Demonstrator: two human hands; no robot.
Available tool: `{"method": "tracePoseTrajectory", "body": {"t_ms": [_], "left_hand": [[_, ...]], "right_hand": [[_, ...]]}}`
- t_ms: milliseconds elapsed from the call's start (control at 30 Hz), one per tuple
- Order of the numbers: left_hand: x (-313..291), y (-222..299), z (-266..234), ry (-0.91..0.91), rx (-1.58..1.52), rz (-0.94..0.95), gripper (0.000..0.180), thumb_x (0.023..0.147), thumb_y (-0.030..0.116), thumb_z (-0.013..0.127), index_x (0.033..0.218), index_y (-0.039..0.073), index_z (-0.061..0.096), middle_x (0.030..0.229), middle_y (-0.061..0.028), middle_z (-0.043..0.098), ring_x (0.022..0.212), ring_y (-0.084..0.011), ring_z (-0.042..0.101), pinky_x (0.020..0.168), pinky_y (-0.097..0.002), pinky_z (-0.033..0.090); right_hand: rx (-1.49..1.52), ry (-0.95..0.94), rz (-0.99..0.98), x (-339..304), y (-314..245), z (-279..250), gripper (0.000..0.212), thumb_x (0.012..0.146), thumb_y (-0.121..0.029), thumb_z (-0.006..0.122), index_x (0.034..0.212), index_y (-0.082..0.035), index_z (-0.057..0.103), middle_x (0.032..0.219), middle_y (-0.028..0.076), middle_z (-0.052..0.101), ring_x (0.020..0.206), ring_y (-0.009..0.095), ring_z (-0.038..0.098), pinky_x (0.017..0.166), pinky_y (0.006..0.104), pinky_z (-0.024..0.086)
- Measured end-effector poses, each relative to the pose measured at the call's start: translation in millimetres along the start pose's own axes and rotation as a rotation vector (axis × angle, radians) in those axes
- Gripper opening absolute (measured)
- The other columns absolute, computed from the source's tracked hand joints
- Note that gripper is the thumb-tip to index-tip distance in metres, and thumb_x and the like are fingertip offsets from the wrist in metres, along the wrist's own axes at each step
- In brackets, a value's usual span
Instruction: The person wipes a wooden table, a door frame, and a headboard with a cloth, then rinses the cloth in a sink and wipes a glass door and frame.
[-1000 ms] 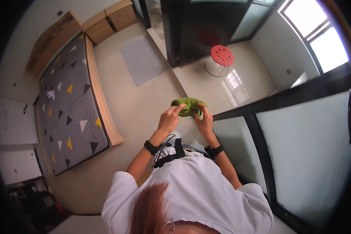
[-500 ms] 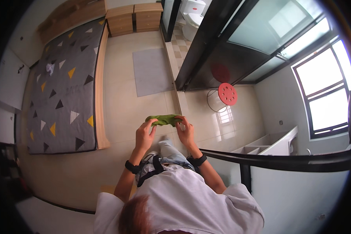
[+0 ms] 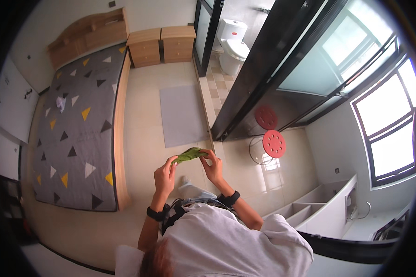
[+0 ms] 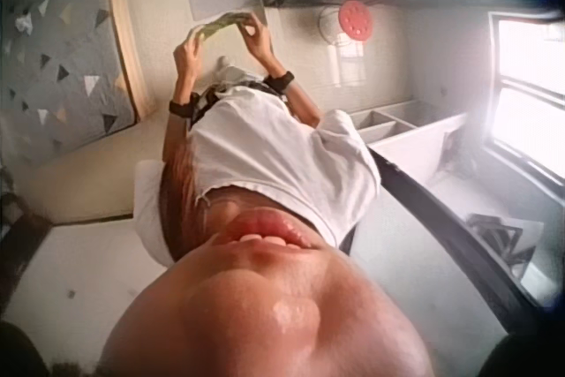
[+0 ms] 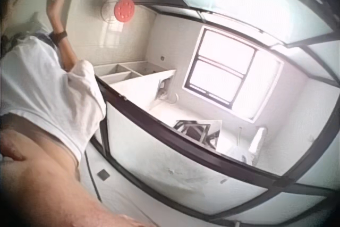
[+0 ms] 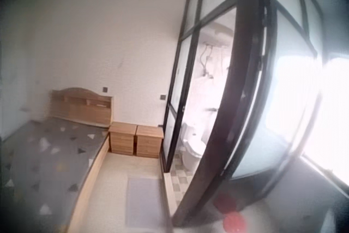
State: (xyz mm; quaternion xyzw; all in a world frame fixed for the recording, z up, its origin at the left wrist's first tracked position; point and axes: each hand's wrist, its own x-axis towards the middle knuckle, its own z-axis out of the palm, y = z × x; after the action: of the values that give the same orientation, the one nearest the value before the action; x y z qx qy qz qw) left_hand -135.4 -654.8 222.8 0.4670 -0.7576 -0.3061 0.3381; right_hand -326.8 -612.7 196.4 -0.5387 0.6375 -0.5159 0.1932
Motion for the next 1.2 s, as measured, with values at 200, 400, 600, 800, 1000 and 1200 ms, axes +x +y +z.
{"method": "tracePoseTrajectory", "body": {"t_ms": [200,400,600,800,1000,1200], "left_hand": [[83,-6,11,-0.029,-0.089,-0.076,0.02,0.092,0.008,0.051,0.11,0.01,0.058,0.066,-0.0094,0.066,0.056,-0.0215,0.065,0.052,-0.0326,0.047],[137,-5,37,-0.011,-0.22,-0.009,0.021,0.093,0.006,0.047,0.111,0.006,0.057,0.076,-0.0137,0.068,0.07,-0.0193,0.069,0.061,-0.0305,0.053],[192,15,67,-0.142,-0.149,0.145,0.02,0.092,0.005,0.047,0.11,0.007,0.055,0.084,-0.014,0.068,0.074,-0.0259,0.068,0.061,-0.0321,0.052],[254,43,102,-0.26,-0.29,0.274,0.023,0.093,0.006,0.047,0.114,0.01,0.054,0.079,-0.0101,0.069,0.068,-0.025,0.068,0.056,-0.0326,0.05],[324,78,141,-0.162,-0.469,0.455,0.027,0.089,0.001,0.05,0.114,0.01,0.056,0.086,-0.0126,0.068,0.063,-0.0263,0.065,0.054,-0.0312,0.048],[388,137,186,-0.09,-0.532,0.75,0.035,0.081,-0.005,0.051,0.115,0.003,0.056,0.088,-0.0162,0.064,0.075,-0.0328,0.062,0.066,-0.0386,0.048]], "right_hand": [[-0.049,-0.005,-0.042,68,18,-4,0.021,0.083,-0.002,0.061,0.103,-0.005,0.059,0.09,0.01,0.069,0.082,0.023,0.068,0.067,0.0305,0.051],[-0.115,-0.083,0.069,107,35,-16,0.019,0.092,-0.007,0.049,0.11,-0.006,0.05,0.079,0.012,0.069,0.073,0.023,0.069,0.063,0.0303,0.053],[0.231,0.041,0.284,133,44,-36,0.019,0.096,-0.005,0.038,0.114,-0.003,0.041,0.073,0.013,0.067,0.069,0.022,0.069,0.061,0.0288,0.055],[0.361,0.359,0.222,169,57,-59,0.015,0.098,-0.006,0.036,0.111,0.0,0.037,0.076,0.016,0.068,0.073,0.024,0.069,0.065,0.0285,0.055],[-0.277,0.629,-0.032,213,65,-91,0.023,0.09,-0.001,0.048,0.112,-0.001,0.039,0.085,0.018,0.066,0.068,0.025,0.064,0.063,0.031,0.048],[-0.625,0.746,-0.627,294,78,-145,0.057,0.079,0.013,0.057,0.12,-0.005,0.023,0.111,0.022,0.043,0.099,0.031,0.049,0.088,0.0428,0.04]]}}
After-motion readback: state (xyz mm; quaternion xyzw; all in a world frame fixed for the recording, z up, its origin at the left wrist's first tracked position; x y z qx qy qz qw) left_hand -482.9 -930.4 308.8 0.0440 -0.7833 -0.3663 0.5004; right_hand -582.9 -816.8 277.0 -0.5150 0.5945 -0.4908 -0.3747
